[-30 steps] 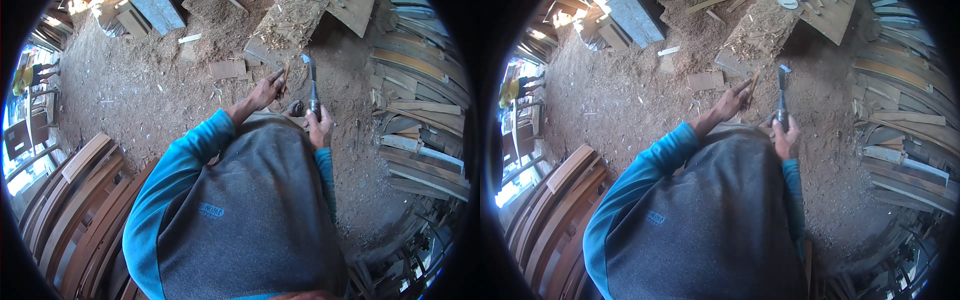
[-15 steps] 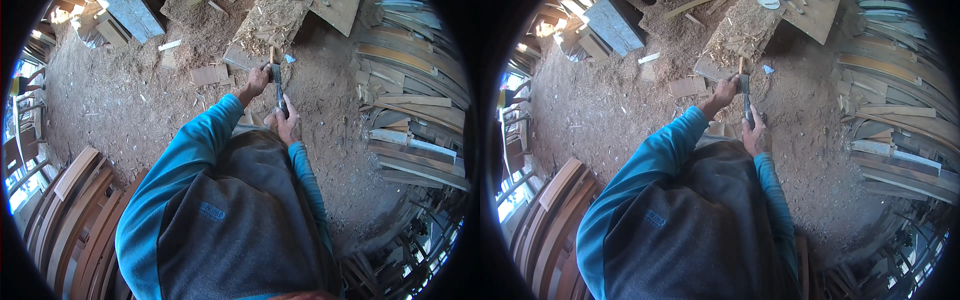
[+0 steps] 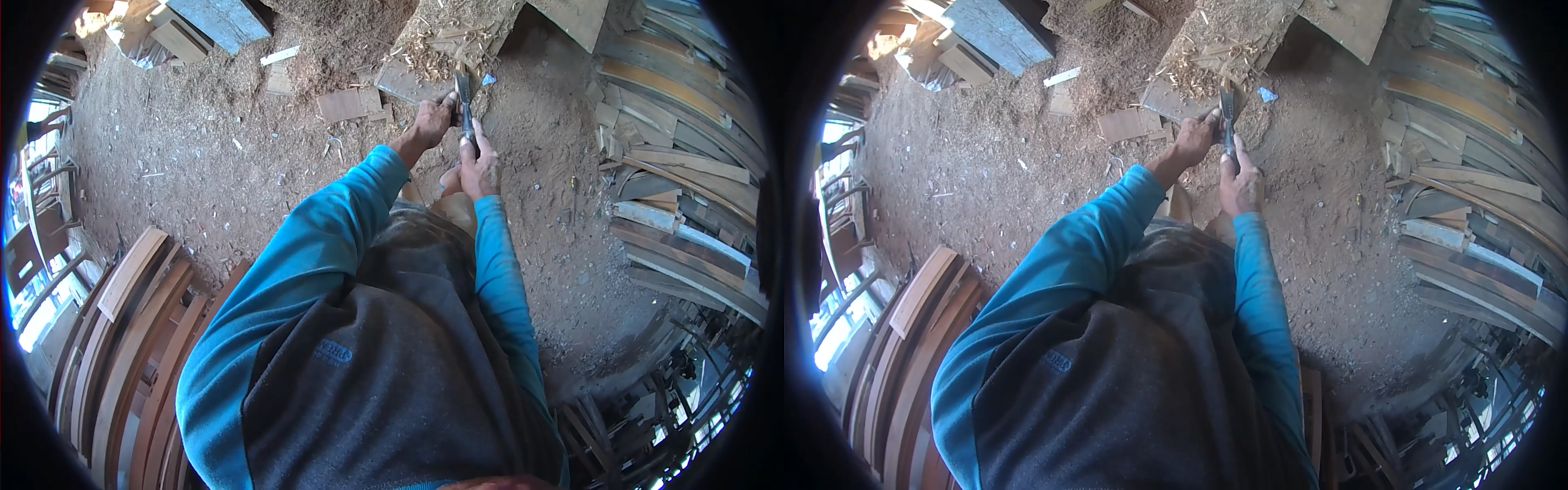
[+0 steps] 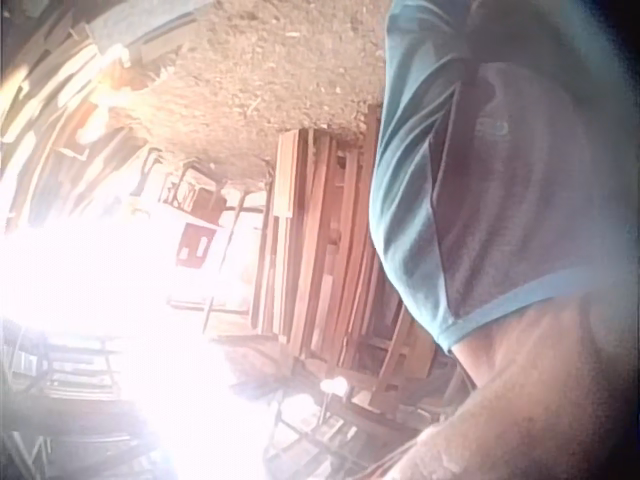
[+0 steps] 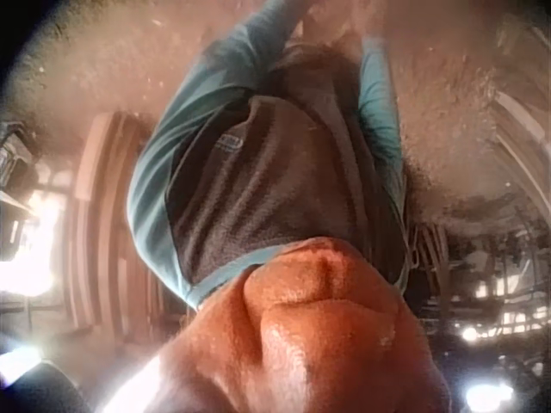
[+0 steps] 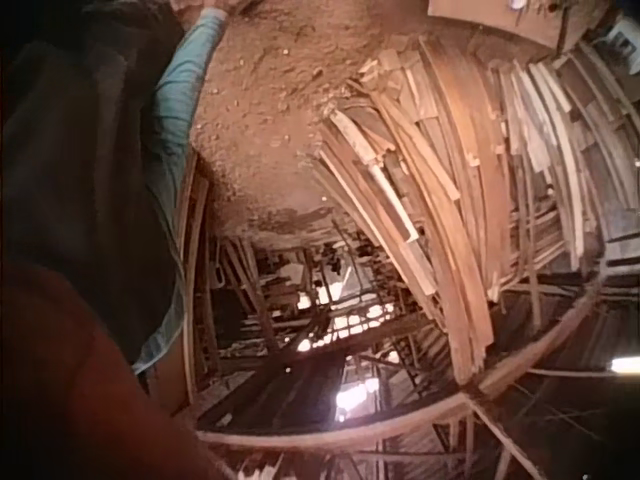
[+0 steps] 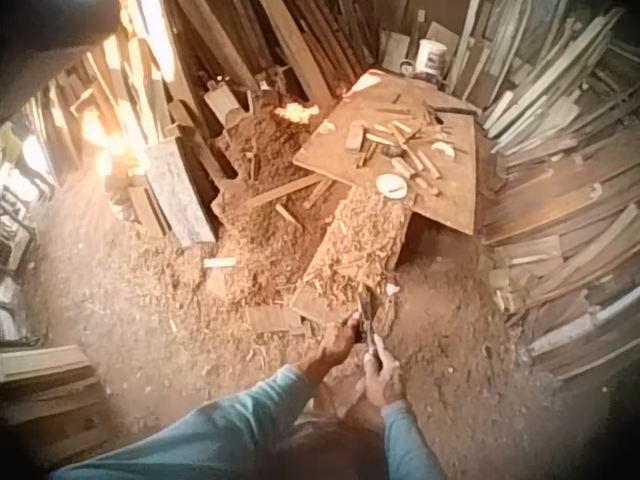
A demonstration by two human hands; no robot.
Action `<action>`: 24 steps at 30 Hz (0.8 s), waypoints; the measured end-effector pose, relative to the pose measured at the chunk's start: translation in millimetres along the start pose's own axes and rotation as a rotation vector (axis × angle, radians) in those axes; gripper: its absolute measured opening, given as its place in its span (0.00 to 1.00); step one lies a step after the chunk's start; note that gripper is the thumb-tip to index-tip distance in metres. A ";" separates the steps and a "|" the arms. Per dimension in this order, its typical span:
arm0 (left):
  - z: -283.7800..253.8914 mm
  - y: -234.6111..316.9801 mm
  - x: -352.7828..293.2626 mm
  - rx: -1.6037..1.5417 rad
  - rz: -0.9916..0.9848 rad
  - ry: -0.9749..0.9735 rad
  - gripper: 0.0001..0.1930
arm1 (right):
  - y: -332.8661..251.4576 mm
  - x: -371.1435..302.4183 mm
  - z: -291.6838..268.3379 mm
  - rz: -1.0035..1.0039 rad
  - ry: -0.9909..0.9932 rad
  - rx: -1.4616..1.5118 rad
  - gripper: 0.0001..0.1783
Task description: The person uses a chisel and a mallet to carve and shape small pieces of wood on a workbench covered in sawdust.
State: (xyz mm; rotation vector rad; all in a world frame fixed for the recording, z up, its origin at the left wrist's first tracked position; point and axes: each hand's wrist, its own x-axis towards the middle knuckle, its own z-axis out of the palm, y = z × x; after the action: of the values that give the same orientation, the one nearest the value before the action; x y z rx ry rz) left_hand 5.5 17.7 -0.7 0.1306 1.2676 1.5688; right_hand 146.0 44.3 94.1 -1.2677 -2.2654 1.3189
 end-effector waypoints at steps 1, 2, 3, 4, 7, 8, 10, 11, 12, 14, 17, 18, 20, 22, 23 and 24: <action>2.0 3.6 -0.4 -0.016 0.002 -0.005 0.18 | -0.6 -1.9 -0.2 -0.010 0.015 -0.070 0.30; 4.0 7.0 -1.6 -0.031 0.004 -0.010 0.18 | -1.3 -8.0 -0.9 -0.005 0.011 -0.059 0.30; 5.2 8.5 -7.2 0.023 0.001 0.033 0.18 | -3.3 -18.0 -1.5 0.001 0.006 -0.048 0.30; 3.8 6.9 -10.0 0.056 0.026 0.012 0.18 | -6.7 -27.3 -2.4 0.004 -0.006 -0.038 0.30; 1.4 4.3 -10.2 0.107 0.057 -0.048 0.19 | -11.2 -27.4 -3.8 0.032 0.020 -0.083 0.29; 1.5 3.0 -6.8 0.082 0.047 -0.048 0.20 | -14.4 -23.5 -5.7 0.046 0.009 -0.091 0.29; 0.2 4.4 3.8 0.039 0.042 -0.049 0.20 | -17.7 -14.1 -3.0 0.053 0.003 -0.075 0.29; -2.2 4.6 5.1 0.074 0.065 -0.057 0.20 | -18.0 -17.3 -1.5 0.049 0.002 -0.084 0.29; -3.4 2.1 1.4 0.083 0.040 -0.047 0.20 | -17.8 -23.4 0.8 0.046 0.001 -0.093 0.29; -3.7 -2.5 -3.1 0.100 0.007 -0.024 0.19 | -19.5 -28.9 10.7 0.007 0.053 -0.129 0.29; -1.5 -14.6 7.7 0.112 0.015 -0.007 0.19 | -27.7 7.4 10.4 0.175 0.036 -0.182 0.30; 2.4 -6.7 8.1 0.136 0.023 -0.025 0.19 | -18.0 18.7 9.7 0.092 0.050 -0.180 0.30; 4.1 -4.4 4.4 0.008 0.009 -0.028 0.18 | -15.4 18.5 10.2 0.145 0.033 -0.216 0.30; 0.3 -8.0 8.8 -0.057 -0.002 -0.022 0.18 | -17.0 0.1 5.0 0.067 0.050 -0.197 0.29; 1.7 -7.3 5.8 -0.079 -0.022 -0.003 0.19 | -20.2 -10.1 2.4 0.027 0.058 -0.188 0.29; -0.5 -4.6 9.7 0.000 0.001 -0.001 0.19 | -24.9 -17.6 2.1 0.042 0.054 -0.177 0.29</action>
State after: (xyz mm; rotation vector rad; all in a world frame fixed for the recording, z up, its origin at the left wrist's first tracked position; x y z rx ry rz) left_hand 3.9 24.1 -9.2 0.1325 1.2668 1.5689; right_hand 141.3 23.9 116.4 -1.3967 -2.3738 1.1030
